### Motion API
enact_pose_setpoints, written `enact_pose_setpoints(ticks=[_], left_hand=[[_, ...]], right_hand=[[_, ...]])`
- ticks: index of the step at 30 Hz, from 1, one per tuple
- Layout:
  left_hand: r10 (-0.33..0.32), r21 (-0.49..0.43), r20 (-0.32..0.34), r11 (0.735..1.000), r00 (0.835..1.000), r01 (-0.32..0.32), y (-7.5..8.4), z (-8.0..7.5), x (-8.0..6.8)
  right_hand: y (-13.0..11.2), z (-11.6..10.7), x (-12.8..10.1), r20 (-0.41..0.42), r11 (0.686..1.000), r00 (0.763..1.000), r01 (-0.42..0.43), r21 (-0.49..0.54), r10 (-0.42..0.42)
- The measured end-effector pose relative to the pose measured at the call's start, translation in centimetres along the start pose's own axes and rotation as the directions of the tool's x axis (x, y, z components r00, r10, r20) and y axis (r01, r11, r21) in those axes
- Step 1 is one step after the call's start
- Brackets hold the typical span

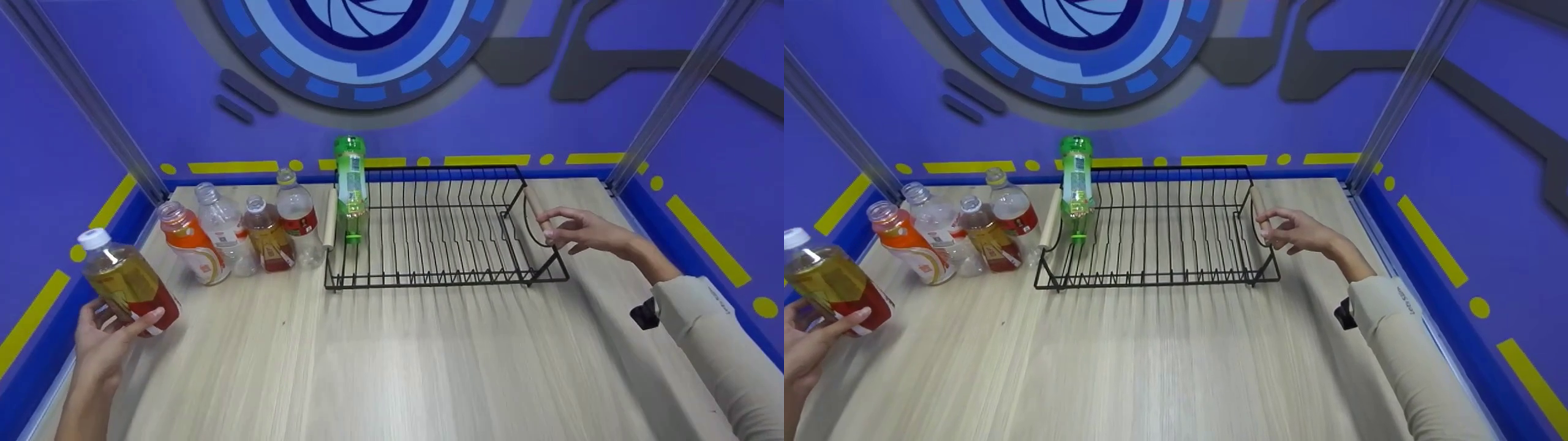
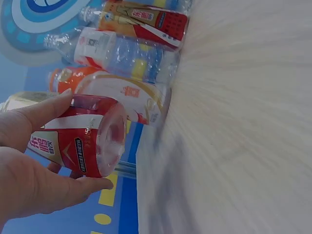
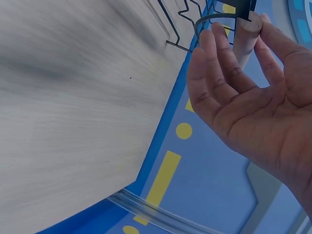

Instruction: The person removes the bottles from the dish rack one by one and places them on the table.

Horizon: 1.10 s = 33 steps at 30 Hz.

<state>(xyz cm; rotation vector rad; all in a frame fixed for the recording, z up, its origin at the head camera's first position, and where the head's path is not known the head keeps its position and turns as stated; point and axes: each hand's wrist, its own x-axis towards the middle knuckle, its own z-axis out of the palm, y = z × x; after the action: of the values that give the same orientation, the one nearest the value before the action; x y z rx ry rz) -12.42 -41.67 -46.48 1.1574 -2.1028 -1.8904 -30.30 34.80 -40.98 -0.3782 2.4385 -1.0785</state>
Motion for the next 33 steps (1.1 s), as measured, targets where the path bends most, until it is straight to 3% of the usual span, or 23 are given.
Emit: enact_pose_setpoints(ticks=[5, 12, 18, 27, 33], left_hand=[[0.019, -0.02, -0.022, 1.0, 1.0, -0.02, 0.0, 0.3, 1.6], [0.04, 0.036, -0.09, 0.999, 0.995, -0.037, 0.2, 1.4, 4.6], [0.059, 0.005, -0.105, 0.998, 0.993, -0.058, 0.0, 2.5, 6.6], [0.156, 0.086, -0.149, 0.986, 0.976, -0.144, 0.6, 4.0, 7.9], [0.194, 0.141, -0.139, 0.974, 0.971, -0.174, 1.2, 5.1, 8.2]], right_hand=[[0.0, -0.1, 0.0, -0.008, 1.0, 1.0, -0.004, 0.001, 0.004], [0.2, 0.0, 0.1, -0.019, 1.0, 1.0, -0.009, 0.005, 0.009], [0.4, 0.2, 0.3, -0.015, 0.999, 1.0, -0.015, 0.029, 0.015], [0.6, 0.3, 0.4, -0.013, 0.998, 1.0, -0.012, 0.056, 0.013], [0.9, 0.4, 0.4, -0.023, 0.997, 1.0, -0.012, 0.071, 0.014]])
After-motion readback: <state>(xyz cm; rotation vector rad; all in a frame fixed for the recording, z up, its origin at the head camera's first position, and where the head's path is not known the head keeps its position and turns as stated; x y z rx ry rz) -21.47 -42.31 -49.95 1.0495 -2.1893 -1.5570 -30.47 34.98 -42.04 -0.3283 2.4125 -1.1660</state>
